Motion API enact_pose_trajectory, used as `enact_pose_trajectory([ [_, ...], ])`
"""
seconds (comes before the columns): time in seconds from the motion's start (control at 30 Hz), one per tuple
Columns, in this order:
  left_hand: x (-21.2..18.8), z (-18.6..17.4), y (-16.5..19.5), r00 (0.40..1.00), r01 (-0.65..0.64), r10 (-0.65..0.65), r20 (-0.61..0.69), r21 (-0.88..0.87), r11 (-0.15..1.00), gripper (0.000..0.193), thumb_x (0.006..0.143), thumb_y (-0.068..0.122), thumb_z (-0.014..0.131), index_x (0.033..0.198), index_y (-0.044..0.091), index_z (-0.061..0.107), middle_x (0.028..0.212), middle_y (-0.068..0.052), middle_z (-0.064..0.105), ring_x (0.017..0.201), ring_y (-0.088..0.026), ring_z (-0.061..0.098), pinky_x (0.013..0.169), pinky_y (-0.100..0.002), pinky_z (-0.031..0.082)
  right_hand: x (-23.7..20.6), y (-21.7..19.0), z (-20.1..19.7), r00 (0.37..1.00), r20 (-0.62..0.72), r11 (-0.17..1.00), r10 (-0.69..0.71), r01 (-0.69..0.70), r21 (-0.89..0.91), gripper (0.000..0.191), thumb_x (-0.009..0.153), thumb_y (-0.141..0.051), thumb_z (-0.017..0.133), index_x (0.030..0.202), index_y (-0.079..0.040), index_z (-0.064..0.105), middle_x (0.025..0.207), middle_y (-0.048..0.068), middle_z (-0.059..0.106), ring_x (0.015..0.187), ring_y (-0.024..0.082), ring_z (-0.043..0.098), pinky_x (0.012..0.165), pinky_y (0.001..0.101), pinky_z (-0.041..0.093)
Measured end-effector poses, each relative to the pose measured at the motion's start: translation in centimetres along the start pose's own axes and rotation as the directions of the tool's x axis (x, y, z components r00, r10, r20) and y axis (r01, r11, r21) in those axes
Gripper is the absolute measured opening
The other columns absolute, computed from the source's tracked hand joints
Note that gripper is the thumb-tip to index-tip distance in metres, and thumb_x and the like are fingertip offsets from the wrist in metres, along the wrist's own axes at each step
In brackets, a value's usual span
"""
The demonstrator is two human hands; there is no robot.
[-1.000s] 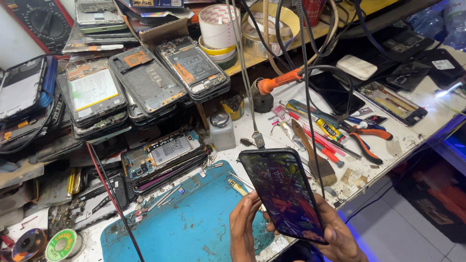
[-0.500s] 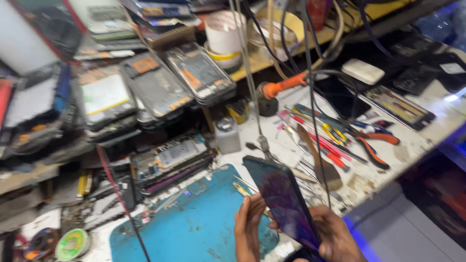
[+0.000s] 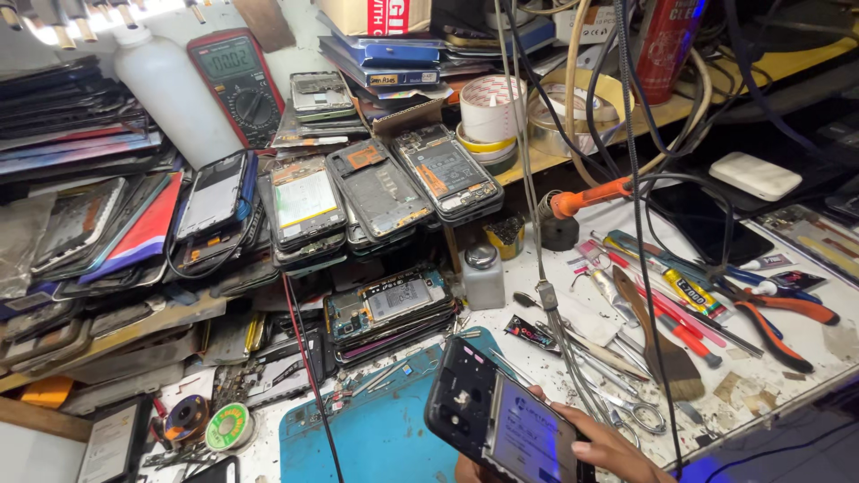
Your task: The person works on a disassembled smartphone with a new replacement battery installed, then aligns a black back cover over the phone body and presses along its edges to snap it closed. They use a screwdriver on the phone earlier, then press the cover into place and hold up the reassembled phone.
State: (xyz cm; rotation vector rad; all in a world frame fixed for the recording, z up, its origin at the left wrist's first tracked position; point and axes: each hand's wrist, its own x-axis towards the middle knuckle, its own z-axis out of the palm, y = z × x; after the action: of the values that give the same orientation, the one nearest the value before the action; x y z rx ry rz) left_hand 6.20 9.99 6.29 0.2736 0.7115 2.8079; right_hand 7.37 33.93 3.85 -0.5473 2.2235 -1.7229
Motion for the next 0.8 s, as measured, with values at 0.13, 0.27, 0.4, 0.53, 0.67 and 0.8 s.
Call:
enact_pose_trajectory([
  [0.13,-1.0,3.5,0.7,0.994,-0.095,0.092,0.051,0.049,0.994,0.093,0.091,0.054,0.069,0.155,0.000,0.029,0.151,-0.026,0.048,0.140,-0.042,0.052,0.119,-0.058,0.043,-1.1,-5.3,0.8,0.804,-0.016,0.785,-0.594,0.575,-0.232,0.048,0.115,-0.043,0.055,0.146,-0.006,0.048,0.165,0.030,0.041,0.154,0.044,0.047,0.126,0.0512,0.040],
  [0.27,-2.9,8.4,2.5,0.934,-0.348,0.321,0.160,0.197,0.916,0.104,0.089,0.057,0.077,0.156,-0.004,0.026,0.150,-0.029,0.047,0.140,-0.046,0.051,0.120,-0.061,0.043,-2.0,-13.0,1.5,0.710,-0.119,0.719,-0.694,0.691,-0.072,0.059,0.101,-0.044,0.050,0.143,-0.003,0.048,0.155,0.028,0.041,0.142,0.038,0.049,0.117,0.0451,0.039],
  [0.4,-3.9,11.9,6.0,0.979,-0.201,0.202,-0.001,0.098,0.975,0.133,0.061,0.051,0.098,0.158,0.003,0.021,0.152,-0.018,0.041,0.145,-0.040,0.044,0.120,-0.055,0.041,-3.3,-16.1,4.3,0.655,-0.513,0.809,-0.555,0.280,-0.518,0.050,0.076,-0.026,0.088,0.117,-0.009,0.067,0.111,0.011,0.075,0.108,0.023,0.074,0.099,0.0341,0.056],
  [0.53,-3.8,13.2,8.3,0.990,-0.141,0.142,0.003,0.072,0.987,0.135,0.057,0.049,0.100,0.158,0.005,0.022,0.154,-0.014,0.042,0.149,-0.037,0.042,0.121,-0.055,0.042,-3.3,-14.5,6.2,0.665,-0.590,0.862,-0.457,0.167,-0.479,0.026,0.076,-0.009,0.085,0.100,-0.007,0.074,0.092,0.010,0.078,0.090,0.020,0.079,0.086,0.0299,0.061],
  [0.67,-3.5,12.7,7.9,0.989,-0.129,0.124,0.084,0.052,0.990,0.135,0.058,0.042,0.102,0.160,0.005,0.023,0.155,-0.014,0.043,0.151,-0.036,0.044,0.124,-0.053,0.042,-3.2,-13.8,5.9,0.684,-0.595,0.872,-0.422,0.126,-0.474,0.029,0.077,-0.008,0.083,0.103,-0.005,0.072,0.094,0.012,0.077,0.090,0.020,0.077,0.086,0.0303,0.060],
  [0.8,-3.6,11.1,6.7,0.956,-0.175,0.163,0.243,0.031,0.984,0.121,0.066,0.036,0.102,0.159,0.003,0.031,0.153,-0.012,0.049,0.149,-0.031,0.047,0.124,-0.047,0.041,-2.2,-14.6,5.4,0.714,-0.544,0.868,-0.441,0.185,-0.461,0.036,0.075,-0.010,0.084,0.108,-0.003,0.068,0.097,0.014,0.075,0.093,0.022,0.076,0.089,0.0317,0.059],
])
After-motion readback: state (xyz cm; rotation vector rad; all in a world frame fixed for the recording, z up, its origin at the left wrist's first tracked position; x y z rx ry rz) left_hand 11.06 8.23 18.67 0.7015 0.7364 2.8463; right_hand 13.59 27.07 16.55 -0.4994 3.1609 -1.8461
